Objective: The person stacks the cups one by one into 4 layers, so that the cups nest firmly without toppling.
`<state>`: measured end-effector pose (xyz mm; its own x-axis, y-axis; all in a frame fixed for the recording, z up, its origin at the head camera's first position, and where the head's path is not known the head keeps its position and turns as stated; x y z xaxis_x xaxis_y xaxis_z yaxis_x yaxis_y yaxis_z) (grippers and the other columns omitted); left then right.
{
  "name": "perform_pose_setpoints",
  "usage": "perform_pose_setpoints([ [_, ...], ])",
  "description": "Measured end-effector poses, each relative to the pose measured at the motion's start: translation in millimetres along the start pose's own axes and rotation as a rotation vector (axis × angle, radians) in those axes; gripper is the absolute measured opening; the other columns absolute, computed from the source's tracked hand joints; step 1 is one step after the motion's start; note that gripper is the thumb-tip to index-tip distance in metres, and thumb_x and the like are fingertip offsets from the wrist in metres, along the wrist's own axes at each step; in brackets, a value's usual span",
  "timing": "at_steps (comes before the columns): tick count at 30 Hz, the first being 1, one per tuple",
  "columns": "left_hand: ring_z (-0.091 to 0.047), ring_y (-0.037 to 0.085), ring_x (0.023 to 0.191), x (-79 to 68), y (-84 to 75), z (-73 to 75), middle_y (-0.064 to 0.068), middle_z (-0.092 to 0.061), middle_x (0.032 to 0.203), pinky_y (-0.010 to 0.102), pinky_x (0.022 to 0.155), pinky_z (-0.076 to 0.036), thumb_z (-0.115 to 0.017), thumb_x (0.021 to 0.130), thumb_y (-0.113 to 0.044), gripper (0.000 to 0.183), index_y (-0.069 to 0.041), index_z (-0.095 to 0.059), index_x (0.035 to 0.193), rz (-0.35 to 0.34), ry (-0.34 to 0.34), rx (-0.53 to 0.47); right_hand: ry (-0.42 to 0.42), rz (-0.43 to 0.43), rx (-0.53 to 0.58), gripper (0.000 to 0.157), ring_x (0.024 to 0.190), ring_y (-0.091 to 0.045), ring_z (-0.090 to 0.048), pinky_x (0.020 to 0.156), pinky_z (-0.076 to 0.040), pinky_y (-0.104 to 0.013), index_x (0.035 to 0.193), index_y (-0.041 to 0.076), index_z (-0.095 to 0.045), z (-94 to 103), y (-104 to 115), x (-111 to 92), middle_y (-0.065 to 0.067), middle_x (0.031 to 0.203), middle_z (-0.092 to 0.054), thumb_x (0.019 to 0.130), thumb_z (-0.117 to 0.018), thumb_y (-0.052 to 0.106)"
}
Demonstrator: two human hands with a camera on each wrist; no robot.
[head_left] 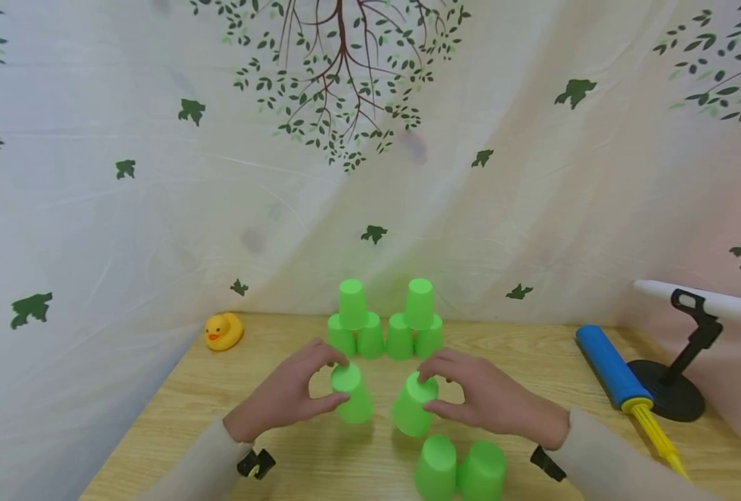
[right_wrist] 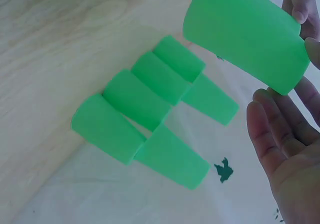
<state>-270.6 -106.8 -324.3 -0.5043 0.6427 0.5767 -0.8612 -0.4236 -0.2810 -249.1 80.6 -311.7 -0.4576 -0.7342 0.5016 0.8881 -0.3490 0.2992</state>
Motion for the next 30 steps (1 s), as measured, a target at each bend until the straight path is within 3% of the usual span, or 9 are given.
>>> perform_pose_setpoints([
  [10, -0.049, 0.013, 0.095, 33.7, 11.8, 6.9, -0.006, -0.055, 0.105, 0.031, 0.080, -0.046, -0.073, 0.084, -0.032, 0.035, -0.013, -0.057, 0.109, 0.006, -0.040, 0.054, -0.105, -0.064, -0.050, 0.029, 0.090, -0.007, -0.056, 0.069, -0.050, -0.028, 0.106, 0.017, -0.060, 24.8, -15, 0, 0.010, 0.106, -0.057, 0.082, -0.076, 0.022],
  [22, -0.045, 0.017, 0.094, 99.4, 36.9, 8.0, -0.002, -0.060, 0.101, 0.030, 0.081, -0.043, -0.076, 0.081, -0.026, 0.033, -0.008, -0.062, 0.104, 0.030, -0.093, 0.112, -0.181, -0.117, -0.079, 0.030, 0.092, -0.008, -0.055, 0.068, -0.050, -0.029, 0.105, 0.017, -0.061, 37.7, -27, -4, 0.009, 0.108, -0.058, 0.080, -0.077, 0.020],
  [30, -0.043, 0.019, 0.089, 128.3, 57.9, -4.1, 0.001, -0.063, 0.100, 0.032, 0.080, -0.039, -0.075, 0.081, -0.027, 0.032, -0.007, -0.062, 0.103, 0.058, -0.051, 0.192, -0.193, -0.096, -0.071, 0.030, 0.092, -0.009, -0.055, 0.066, -0.051, -0.029, 0.103, 0.016, -0.061, 39.0, -27, -5, 0.008, 0.107, -0.057, 0.079, -0.078, 0.017],
])
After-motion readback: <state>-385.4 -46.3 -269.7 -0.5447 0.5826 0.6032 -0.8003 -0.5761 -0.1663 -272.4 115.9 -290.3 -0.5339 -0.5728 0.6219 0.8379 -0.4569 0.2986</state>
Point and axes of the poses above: each hand's wrist, its own x-axis towards the middle knuckle, its own z-axis out of the back of the hand, y = z × x, the point moved 10 cm from there along x, towards the middle knuckle
